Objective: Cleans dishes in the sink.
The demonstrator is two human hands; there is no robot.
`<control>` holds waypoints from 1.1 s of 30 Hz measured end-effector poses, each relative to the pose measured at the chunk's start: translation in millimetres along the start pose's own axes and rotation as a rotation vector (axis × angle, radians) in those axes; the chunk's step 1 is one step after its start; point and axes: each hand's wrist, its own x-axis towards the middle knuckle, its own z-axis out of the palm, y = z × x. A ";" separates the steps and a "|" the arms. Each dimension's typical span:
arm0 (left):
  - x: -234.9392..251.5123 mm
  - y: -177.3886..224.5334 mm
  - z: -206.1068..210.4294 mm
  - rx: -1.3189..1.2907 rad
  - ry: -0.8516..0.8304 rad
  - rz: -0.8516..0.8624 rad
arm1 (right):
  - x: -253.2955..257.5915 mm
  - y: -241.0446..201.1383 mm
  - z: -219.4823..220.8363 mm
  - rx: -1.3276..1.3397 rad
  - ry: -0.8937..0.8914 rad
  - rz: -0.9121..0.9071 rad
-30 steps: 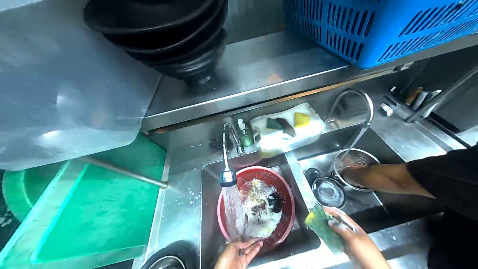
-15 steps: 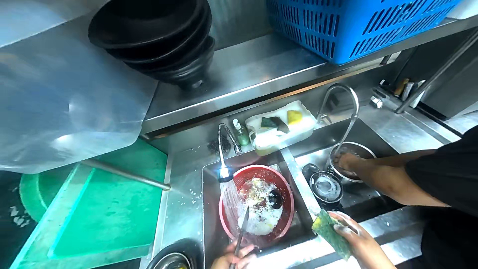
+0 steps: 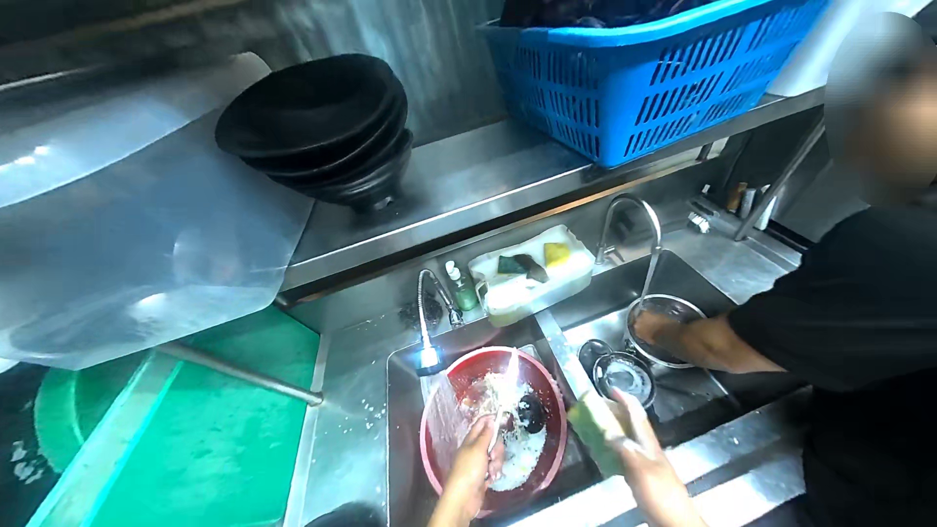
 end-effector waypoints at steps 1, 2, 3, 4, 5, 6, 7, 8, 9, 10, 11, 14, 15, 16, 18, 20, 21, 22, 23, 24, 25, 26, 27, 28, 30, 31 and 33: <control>-3.4 0.6 11.3 0.035 -0.035 0.005 | 2.0 -0.7 10.8 -0.186 -0.034 -0.080; -7.6 1.1 21.9 0.063 -0.070 0.006 | 4.7 0.1 21.2 -0.388 -0.081 -0.158; -11.9 1.1 30.8 0.077 -0.106 0.002 | 8.3 3.1 31.0 -0.595 -0.146 -0.232; -16.6 0.3 38.0 0.087 -0.134 -0.011 | 13.1 9.2 40.0 -0.794 -0.217 -0.298; -21.5 -1.1 43.1 0.090 -0.151 -0.030 | 19.5 16.4 47.0 -0.949 -0.302 -0.342; -26.0 -2.9 45.1 0.087 -0.167 -0.048 | 27.6 24.3 52.0 -1.055 -0.382 -0.369; -30.5 -6.1 43.5 0.079 -0.175 -0.056 | 35.5 32.0 54.7 -1.123 -0.440 -0.371; -35.2 -9.9 39.1 0.079 -0.173 -0.052 | 43.0 38.8 55.1 -1.157 -0.465 -0.359; -40.4 -13.8 33.4 0.091 -0.171 -0.046 | 50.3 42.8 53.0 -1.172 -0.478 -0.315; -45.4 -17.5 26.6 0.111 -0.174 -0.041 | 59.0 44.5 49.3 -1.165 -0.484 -0.245; -48.8 -21.2 19.8 0.132 -0.184 -0.033 | 69.8 47.3 43.5 -1.140 -0.463 -0.200; -58.2 -33.1 0.4 0.125 -0.244 -0.011 | 92.5 59.6 22.2 -0.779 -0.314 -0.070; -58.5 -34.4 -4.1 0.101 -0.263 0.004 | 93.8 57.8 19.8 -0.565 -0.246 0.035; -58.7 -34.2 -6.7 0.083 -0.264 0.019 | 90.8 56.5 21.5 -0.333 -0.181 0.145; -56.5 -34.7 -8.9 0.082 -0.222 0.048 | 72.7 52.8 31.5 0.131 -0.164 0.342; -49.4 -37.9 -8.0 0.125 -0.174 0.068 | 51.4 49.5 44.5 0.529 -0.270 0.533; -45.3 -39.0 -6.7 0.171 -0.155 0.077 | 44.1 48.1 50.4 0.648 -0.321 0.595; -42.0 -40.4 -6.0 0.228 -0.149 0.087 | 39.4 45.4 54.9 0.699 -0.342 0.615; -39.0 -41.2 -7.2 0.291 -0.152 0.099 | 38.2 39.5 57.6 0.701 -0.326 0.607; -36.7 -39.9 -9.8 0.358 -0.161 0.114 | 39.8 29.9 58.2 0.675 -0.289 0.586; -35.7 -36.3 -12.9 0.429 -0.167 0.131 | 42.7 18.5 56.4 0.644 -0.252 0.557; -35.0 -31.2 -16.8 0.495 -0.175 0.150 | 47.2 8.0 52.6 0.630 -0.220 0.522; -34.6 -25.5 -20.7 0.550 -0.181 0.169 | 52.5 -1.1 47.6 0.635 -0.188 0.487; -34.9 -19.8 -24.2 0.599 -0.189 0.187 | 57.7 -8.2 42.4 0.659 -0.159 0.453; -34.8 -10.1 -27.9 0.675 -0.200 0.228 | 67.0 -16.5 31.6 0.741 -0.127 0.393; -34.0 -7.3 -28.7 0.695 -0.200 0.245 | 70.6 -18.2 26.7 0.783 -0.108 0.366; -30.6 -7.2 -29.8 0.685 -0.184 0.266 | 74.3 -22.1 18.7 0.856 -0.054 0.314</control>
